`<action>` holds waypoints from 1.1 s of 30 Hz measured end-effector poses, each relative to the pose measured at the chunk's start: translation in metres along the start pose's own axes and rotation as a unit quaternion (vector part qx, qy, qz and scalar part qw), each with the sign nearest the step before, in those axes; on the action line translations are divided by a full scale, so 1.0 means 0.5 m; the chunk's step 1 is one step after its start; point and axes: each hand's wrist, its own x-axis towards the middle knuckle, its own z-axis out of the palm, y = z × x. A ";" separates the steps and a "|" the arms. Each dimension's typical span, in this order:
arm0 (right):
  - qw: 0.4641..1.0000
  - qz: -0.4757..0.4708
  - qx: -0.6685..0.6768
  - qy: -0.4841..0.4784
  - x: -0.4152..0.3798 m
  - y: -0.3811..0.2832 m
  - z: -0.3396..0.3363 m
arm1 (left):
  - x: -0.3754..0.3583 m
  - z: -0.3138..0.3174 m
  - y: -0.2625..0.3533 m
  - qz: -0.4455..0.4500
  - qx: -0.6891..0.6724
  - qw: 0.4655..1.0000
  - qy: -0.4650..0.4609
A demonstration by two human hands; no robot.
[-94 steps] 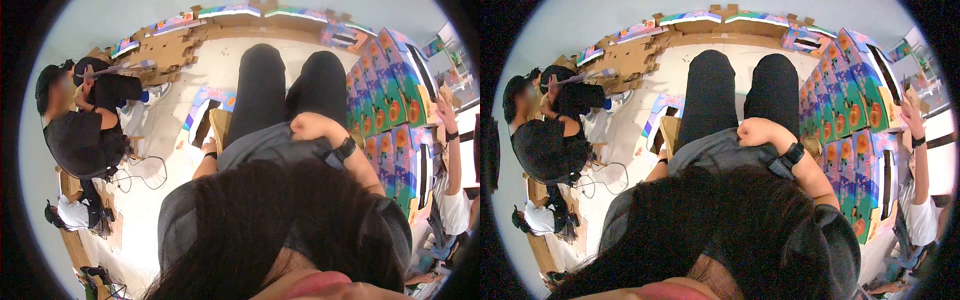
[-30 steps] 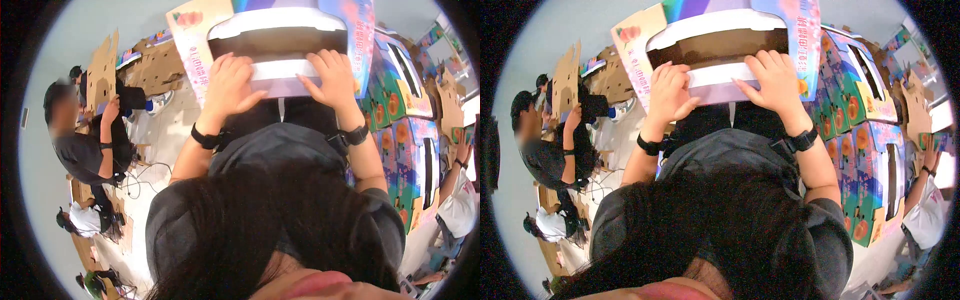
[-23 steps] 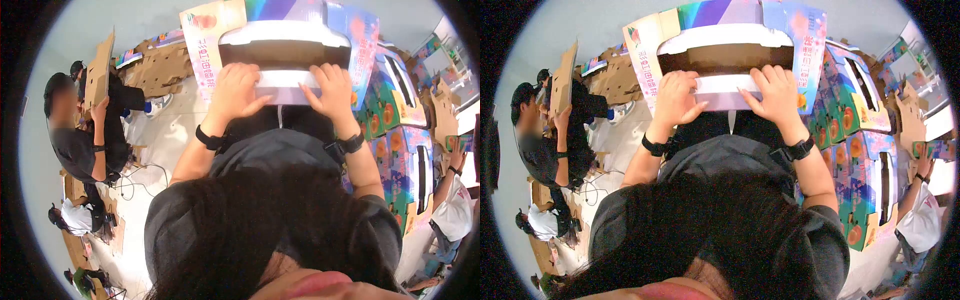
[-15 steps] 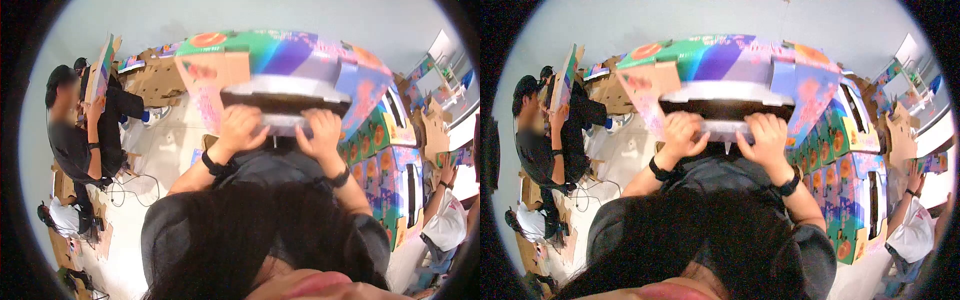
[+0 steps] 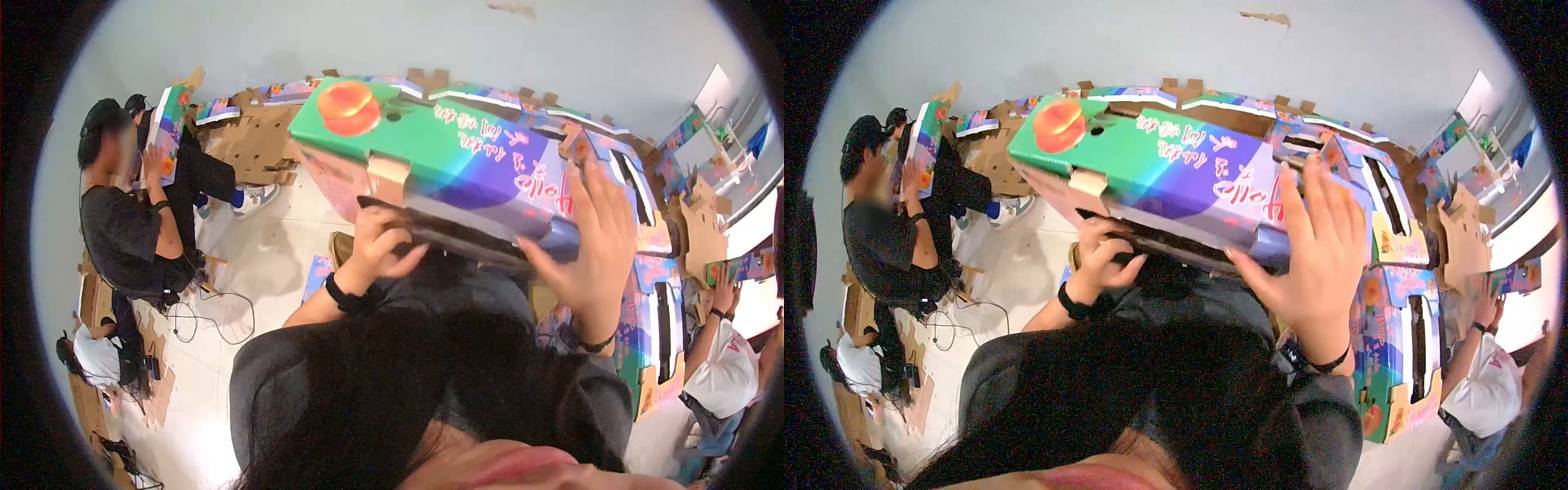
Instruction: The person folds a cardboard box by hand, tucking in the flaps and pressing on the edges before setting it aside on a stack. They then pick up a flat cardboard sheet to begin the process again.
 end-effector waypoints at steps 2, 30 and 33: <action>1.000 -0.006 0.022 -0.012 0.001 -0.012 0.001 | 0.007 -0.041 0.019 0.040 0.023 0.999 0.022; 0.992 0.029 0.043 -0.118 -0.034 -0.018 -0.041 | 0.315 -0.169 0.081 -0.017 0.157 0.950 -0.269; 0.990 0.025 0.055 -0.124 -0.030 -0.012 -0.045 | 0.312 -0.166 0.090 -0.018 0.180 0.948 -0.260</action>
